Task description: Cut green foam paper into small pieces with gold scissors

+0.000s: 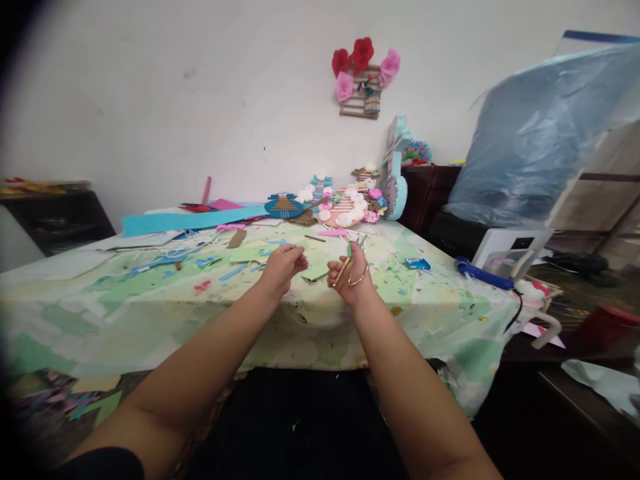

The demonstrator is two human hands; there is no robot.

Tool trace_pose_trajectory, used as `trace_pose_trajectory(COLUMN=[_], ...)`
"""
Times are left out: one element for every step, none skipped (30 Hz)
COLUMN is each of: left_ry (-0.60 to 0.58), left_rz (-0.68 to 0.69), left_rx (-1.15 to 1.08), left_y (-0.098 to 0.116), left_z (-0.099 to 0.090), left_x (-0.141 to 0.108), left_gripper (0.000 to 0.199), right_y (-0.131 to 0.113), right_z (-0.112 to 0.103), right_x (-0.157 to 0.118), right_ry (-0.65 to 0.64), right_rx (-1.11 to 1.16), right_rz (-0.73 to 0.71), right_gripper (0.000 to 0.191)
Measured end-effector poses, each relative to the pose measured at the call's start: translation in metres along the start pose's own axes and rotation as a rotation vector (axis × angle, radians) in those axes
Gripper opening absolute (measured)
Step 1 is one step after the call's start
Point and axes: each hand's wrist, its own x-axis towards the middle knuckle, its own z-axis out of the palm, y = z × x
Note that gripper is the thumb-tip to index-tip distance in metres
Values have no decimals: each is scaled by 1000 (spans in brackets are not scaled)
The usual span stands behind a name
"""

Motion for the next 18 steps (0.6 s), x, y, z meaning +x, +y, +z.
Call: trace_pose_trajectory(left_ry=[-11, -20, -26, -31, -35, -38, -40, -40, -38, -34, -28, -26, -26, -28, -31, -37, -45, -57], left_rz=[4, 11, 19, 27, 35, 40, 43, 45, 45, 44, 44, 43, 41, 39, 37, 35, 34, 33], left_rx=[8, 15, 22, 29, 36, 43, 51, 58, 65, 71, 75, 77, 78, 79, 79, 80, 83, 91], left_y=[0, 1, 2, 3, 4, 5, 5, 6, 6, 7, 7, 7, 8, 9, 10, 10, 11, 12], left_z=[-1, -2, -2, -3, -4, -5, -6, -6, -7, -7, -7, -7, -7, -7, -7, -7, -6, -7], left_x=[-2, -4, -6, -8, -9, -10, -11, -11, -11, -11, -10, -10, -10, -10, -11, -12, -14, -16], left_gripper=[15, 15, 15, 15, 15, 15, 15, 15, 15, 16, 16, 16, 16, 16, 16, 15, 15, 14], right_y=[1, 2, 4, 6, 7, 8, 8, 8, 7, 6, 5, 4, 4, 4, 5, 7, 8, 10], right_z=[-2, -5, -9, -14, -20, -25, -31, -37, -42, -45, -48, -49, -49, -48, -47, -45, -43, -42], right_x=[4, 9, 14, 19, 23, 27, 31, 34, 37, 39, 41, 42, 42, 41, 40, 38, 35, 33], right_ry=[71, 99, 127, 160, 190, 216, 237, 252, 263, 270, 274, 277, 278, 279, 277, 270, 256, 236], right_rx=[-99, -155, -220, -293, -370, -453, -540, -630, -722, -814, -898, -974, -1043, -1103, -1157, -1206, -1249, -1287], right_rz=[5, 5, 9, 13, 17, 24, 30, 35, 38, 37, 33, 27, 18, 9, 0, -10, -19, -28], right_gripper=[41, 38, 39, 42, 45, 47, 50, 52, 53, 52, 51, 52, 53, 55, 56, 55, 53, 49])
